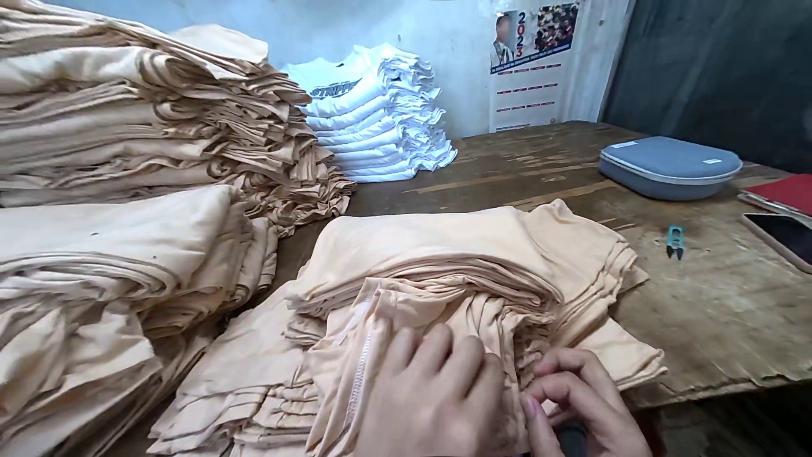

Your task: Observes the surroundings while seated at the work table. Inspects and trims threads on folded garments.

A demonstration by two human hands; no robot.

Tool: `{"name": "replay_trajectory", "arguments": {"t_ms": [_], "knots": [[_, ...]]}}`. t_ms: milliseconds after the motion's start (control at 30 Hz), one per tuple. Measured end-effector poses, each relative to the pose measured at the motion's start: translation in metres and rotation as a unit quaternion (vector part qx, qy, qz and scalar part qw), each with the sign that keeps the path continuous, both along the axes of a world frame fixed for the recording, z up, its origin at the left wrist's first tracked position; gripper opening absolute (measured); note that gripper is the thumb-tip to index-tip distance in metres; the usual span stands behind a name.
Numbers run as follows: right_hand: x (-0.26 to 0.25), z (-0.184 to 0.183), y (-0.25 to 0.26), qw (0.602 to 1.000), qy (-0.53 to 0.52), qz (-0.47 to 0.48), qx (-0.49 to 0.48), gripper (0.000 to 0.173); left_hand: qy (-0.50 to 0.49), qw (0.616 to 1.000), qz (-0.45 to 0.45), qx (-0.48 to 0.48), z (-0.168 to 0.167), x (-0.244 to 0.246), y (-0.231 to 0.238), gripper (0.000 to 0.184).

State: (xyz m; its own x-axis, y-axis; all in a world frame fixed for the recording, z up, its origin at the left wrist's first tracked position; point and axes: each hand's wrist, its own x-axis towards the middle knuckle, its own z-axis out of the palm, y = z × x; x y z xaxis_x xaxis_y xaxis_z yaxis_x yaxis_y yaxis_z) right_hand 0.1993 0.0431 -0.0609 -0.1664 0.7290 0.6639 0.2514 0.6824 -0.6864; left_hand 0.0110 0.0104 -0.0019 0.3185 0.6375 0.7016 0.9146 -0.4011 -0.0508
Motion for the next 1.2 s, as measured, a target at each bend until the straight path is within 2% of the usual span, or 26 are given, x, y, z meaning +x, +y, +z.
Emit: {"name": "replay_trajectory", "arguments": {"t_ms": [67,133,200,233,333,433,500,533,567,600,633,667,733,800,833,867,933,1067,1200], "knots": [[0.013,0.000,0.002,0.998,-0.051,0.034,-0.011,0.010,-0.057,0.995,-0.005,-0.082,0.003,-0.010,-0.012,0.018],[0.016,0.002,0.003,0.997,-0.072,0.030,-0.015,0.021,-0.093,0.983,-0.015,-0.158,0.003,-0.022,-0.020,0.029],[0.003,0.002,0.004,0.999,-0.053,0.010,0.011,0.041,-0.151,0.972,-0.034,-0.175,-0.003,-0.029,-0.020,0.016],[-0.007,0.002,0.006,0.999,-0.027,0.009,0.028,0.044,-0.182,0.966,-0.050,-0.174,-0.003,-0.032,-0.017,0.016],[-0.043,0.003,0.018,0.989,0.126,0.073,0.038,0.020,-0.264,0.944,-0.091,-0.176,0.001,-0.038,-0.008,0.020],[-0.066,0.011,0.037,0.954,0.252,0.158,-0.036,0.021,-0.337,0.923,-0.082,-0.164,-0.004,-0.044,0.008,0.016],[-0.068,0.013,0.043,0.961,0.210,0.177,-0.028,0.029,-0.382,0.903,-0.087,-0.175,-0.008,-0.047,0.017,0.015],[-0.067,0.012,0.042,0.975,0.153,0.159,0.006,0.043,-0.399,0.892,-0.095,-0.187,-0.009,-0.048,0.020,0.015],[-0.064,0.011,0.040,0.988,0.086,0.116,0.055,0.049,-0.416,0.882,-0.102,-0.197,-0.010,-0.048,0.022,0.016],[-0.059,0.009,0.037,0.992,0.012,0.052,0.114,0.040,-0.429,0.873,-0.107,-0.204,-0.010,-0.048,0.022,0.017],[-0.053,0.005,0.033,0.985,-0.032,-0.010,0.171,0.024,-0.438,0.867,-0.112,-0.211,-0.010,-0.048,0.022,0.019],[-0.045,0.000,0.031,0.975,-0.044,-0.050,0.211,0.015,-0.439,0.863,-0.119,-0.217,-0.010,-0.047,0.021,0.022],[-0.027,-0.008,0.026,0.968,-0.025,-0.070,0.240,0.010,-0.423,0.868,-0.139,-0.220,-0.008,-0.047,0.015,0.033],[-0.013,-0.014,0.019,0.967,-0.018,-0.063,0.245,0.010,-0.361,0.903,-0.145,-0.184,-0.008,-0.046,0.005,0.044],[-0.008,-0.016,0.015,0.969,-0.021,-0.054,0.242,0.010,-0.311,0.931,-0.133,-0.141,-0.008,-0.045,-0.001,0.042],[-0.006,-0.017,0.010,0.971,-0.022,-0.044,0.236,0.010,-0.260,0.954,-0.120,-0.092,-0.010,-0.041,-0.007,0.032],[-0.005,-0.018,0.002,0.973,-0.023,-0.036,0.227,0.010,-0.161,0.983,-0.085,0.006,-0.016,-0.031,-0.017,0.017],[-0.013,-0.018,0.001,0.973,-0.011,-0.041,0.229,0.009,-0.009,0.990,-0.031,0.134,-0.031,-0.014,-0.020,0.019],[-0.016,-0.019,0.001,0.973,0.005,-0.041,0.226,0.008,-0.012,0.988,0.004,0.153,-0.032,-0.021,-0.019,0.016]]}}
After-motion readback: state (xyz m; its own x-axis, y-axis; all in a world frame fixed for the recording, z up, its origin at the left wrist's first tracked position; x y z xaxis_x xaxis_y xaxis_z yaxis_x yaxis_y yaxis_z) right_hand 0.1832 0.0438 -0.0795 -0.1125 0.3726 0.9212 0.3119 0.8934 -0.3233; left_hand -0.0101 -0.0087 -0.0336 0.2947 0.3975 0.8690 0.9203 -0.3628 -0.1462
